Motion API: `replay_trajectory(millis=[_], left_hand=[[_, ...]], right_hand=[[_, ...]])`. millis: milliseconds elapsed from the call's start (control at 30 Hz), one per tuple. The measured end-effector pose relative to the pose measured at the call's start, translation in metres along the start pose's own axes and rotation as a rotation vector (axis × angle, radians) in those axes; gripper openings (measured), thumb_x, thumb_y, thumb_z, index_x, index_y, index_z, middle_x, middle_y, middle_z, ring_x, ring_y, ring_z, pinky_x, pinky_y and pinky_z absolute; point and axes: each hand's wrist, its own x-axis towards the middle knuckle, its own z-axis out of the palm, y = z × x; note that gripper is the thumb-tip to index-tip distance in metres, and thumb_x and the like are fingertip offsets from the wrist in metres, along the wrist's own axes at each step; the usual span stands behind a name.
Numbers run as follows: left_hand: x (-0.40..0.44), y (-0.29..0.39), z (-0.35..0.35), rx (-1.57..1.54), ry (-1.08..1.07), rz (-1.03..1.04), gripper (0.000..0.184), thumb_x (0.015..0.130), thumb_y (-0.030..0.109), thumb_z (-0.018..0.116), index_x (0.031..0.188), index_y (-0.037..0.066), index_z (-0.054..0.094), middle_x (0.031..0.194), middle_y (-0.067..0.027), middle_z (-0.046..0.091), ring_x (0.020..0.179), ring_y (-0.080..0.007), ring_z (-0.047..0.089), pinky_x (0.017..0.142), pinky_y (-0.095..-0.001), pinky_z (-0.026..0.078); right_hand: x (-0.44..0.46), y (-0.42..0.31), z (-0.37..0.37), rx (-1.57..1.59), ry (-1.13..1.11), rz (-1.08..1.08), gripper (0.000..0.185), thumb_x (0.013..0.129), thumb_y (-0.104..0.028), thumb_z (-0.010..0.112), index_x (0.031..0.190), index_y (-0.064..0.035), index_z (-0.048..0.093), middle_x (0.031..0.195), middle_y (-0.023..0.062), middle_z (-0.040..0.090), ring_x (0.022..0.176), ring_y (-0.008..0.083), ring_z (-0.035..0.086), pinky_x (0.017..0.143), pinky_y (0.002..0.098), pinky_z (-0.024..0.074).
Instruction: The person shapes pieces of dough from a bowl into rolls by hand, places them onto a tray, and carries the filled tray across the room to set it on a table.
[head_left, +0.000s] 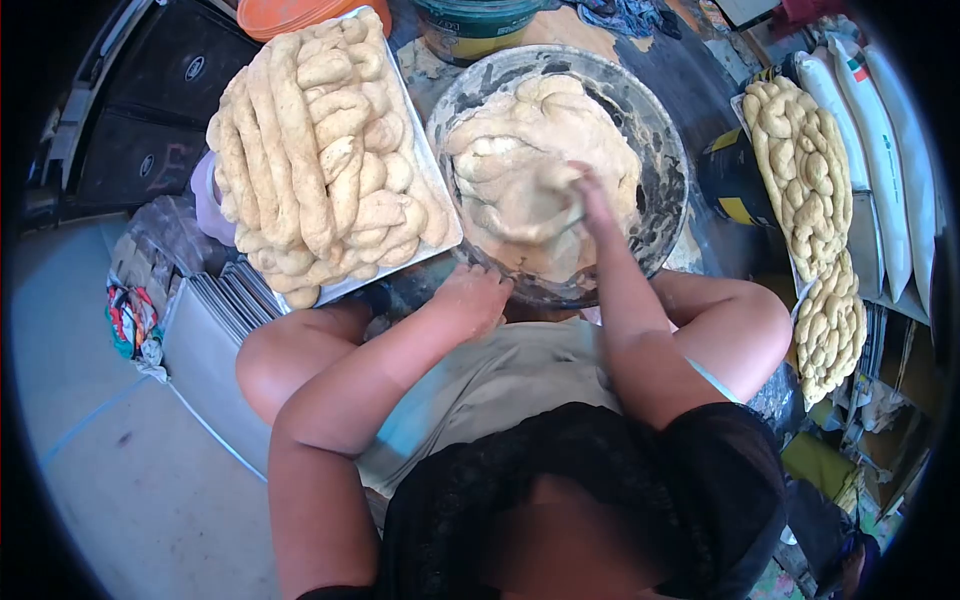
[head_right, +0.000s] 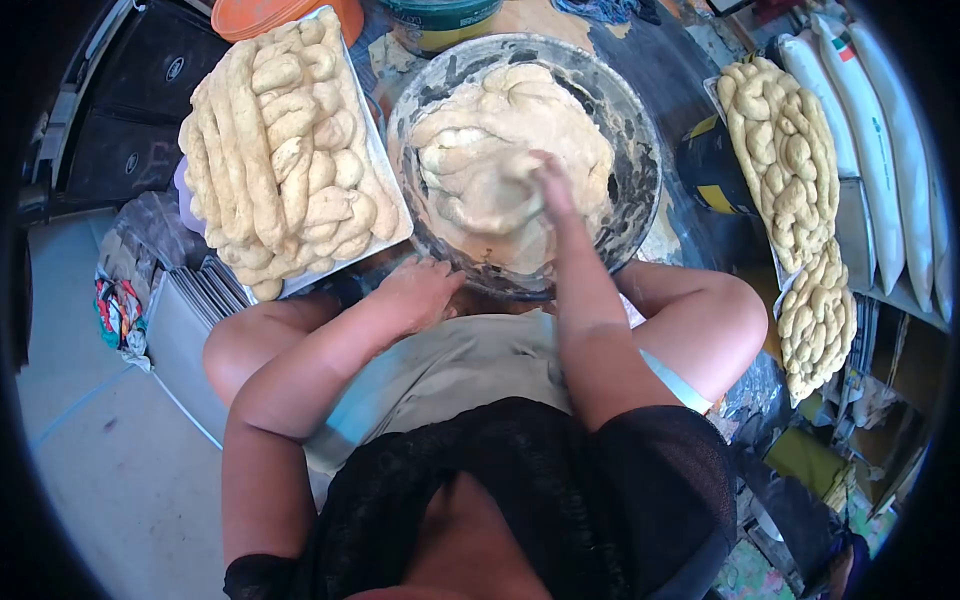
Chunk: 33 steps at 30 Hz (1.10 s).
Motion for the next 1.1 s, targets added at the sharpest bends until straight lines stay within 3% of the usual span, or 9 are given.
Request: replay_trajectory(millis=[67,167,333,500,600,700,800,867,1100], left_hand=[[0.0,0.002,-0.008,-0.015,-0.081,-0.011,0.051,0.08,0.034,0.062,0.122,0.006,0.052,0.114,-0.0158,0.056,0.113,-0.0308,0.051,0.094,-0.0429,0.039],[0.001,0.001,-0.009,-0.015,-0.089,0.003,0.052,0.08,0.033,0.062,0.122,0.006,0.053,0.113,-0.0158,0.056,0.112,-0.0309,0.052,0.094,-0.0431,0.039],[0.006,-0.002,0.001,-0.005,-0.015,-0.016,0.045,0.078,0.032,0.065,0.113,0.005,0.057,0.111,-0.0146,0.058,0.107,-0.0303,0.055,0.093,-0.0444,0.04],[0.009,-0.003,0.004,-0.014,-0.069,-0.024,0.049,0.079,0.034,0.063,0.118,0.005,0.054,0.114,-0.0148,0.057,0.111,-0.0309,0.052,0.096,-0.0438,0.038],[0.008,-0.003,-0.007,-0.011,-0.158,-0.047,0.056,0.081,0.036,0.061,0.127,0.006,0.05,0.121,-0.0156,0.054,0.117,-0.0315,0.048,0.099,-0.0432,0.036],[0.005,-0.003,-0.013,-0.014,-0.151,-0.042,0.056,0.081,0.035,0.061,0.127,0.006,0.05,0.121,-0.0158,0.053,0.117,-0.0316,0.048,0.099,-0.043,0.036],[0.001,0.0,-0.014,-0.023,-0.121,-0.037,0.055,0.081,0.035,0.061,0.126,0.005,0.051,0.121,-0.016,0.053,0.117,-0.0317,0.049,0.099,-0.0429,0.036],[0.002,0.004,-0.014,-0.015,-0.111,-0.04,0.055,0.081,0.034,0.062,0.126,0.005,0.051,0.121,-0.0163,0.053,0.116,-0.0319,0.049,0.099,-0.043,0.036],[0.0,0.008,-0.015,-0.001,-0.13,-0.016,0.055,0.082,0.033,0.06,0.129,0.006,0.048,0.118,-0.0168,0.054,0.116,-0.0322,0.049,0.1,-0.0437,0.036]], right_hand=[[0.024,-0.011,-0.046,0.091,0.161,-0.209,0.038,0.079,-0.012,0.056,0.117,-0.0098,0.053,0.109,0.0119,0.056,0.103,0.0276,0.054,0.093,0.0364,0.0422],[0.009,-0.034,-0.028,-1.073,1.055,-0.312,0.043,0.075,-0.018,0.062,0.117,-0.0076,0.055,0.11,0.0159,0.055,0.106,0.0316,0.052,0.096,0.0389,0.0399],[0.044,0.057,0.045,-1.367,-0.063,-0.8,0.057,0.069,-0.024,0.065,0.121,-0.005,0.051,0.129,0.0197,0.046,0.12,0.0336,0.043,0.104,0.0448,0.0308],[0.014,0.145,0.095,-1.808,-0.097,-1.028,0.046,0.076,-0.02,0.058,0.12,-0.0094,0.054,0.132,0.0158,0.045,0.119,0.0337,0.045,0.103,0.0459,0.0323],[-0.029,0.116,0.107,-1.725,-0.485,-0.514,0.033,0.077,-0.02,0.057,0.108,-0.0093,0.057,0.12,0.013,0.052,0.11,0.0322,0.052,0.091,0.0462,0.0418],[-0.061,0.102,0.071,-1.614,-0.635,-0.496,0.024,0.075,-0.014,0.057,0.099,-0.0075,0.057,0.106,0.0148,0.055,0.098,0.0291,0.056,0.077,0.042,0.0466],[-0.063,0.049,0.047,-1.478,-0.923,-0.031,0.023,0.071,-0.01,0.057,0.093,-0.006,0.055,0.09,0.0108,0.056,0.086,0.0217,0.056,0.072,0.0357,0.0453],[-0.032,0.027,0.024,-0.995,-1.054,0.333,0.022,0.067,-0.01,0.057,0.088,-0.006,0.053,0.083,0.0035,0.053,0.078,0.0147,0.051,0.07,0.0295,0.043],[-0.03,-0.148,0.024,-0.224,-0.821,-0.007,0.022,0.065,-0.004,0.057,0.086,-0.0056,0.051,0.083,0.0038,0.056,0.07,0.0115,0.056,0.059,0.0247,0.0487]])
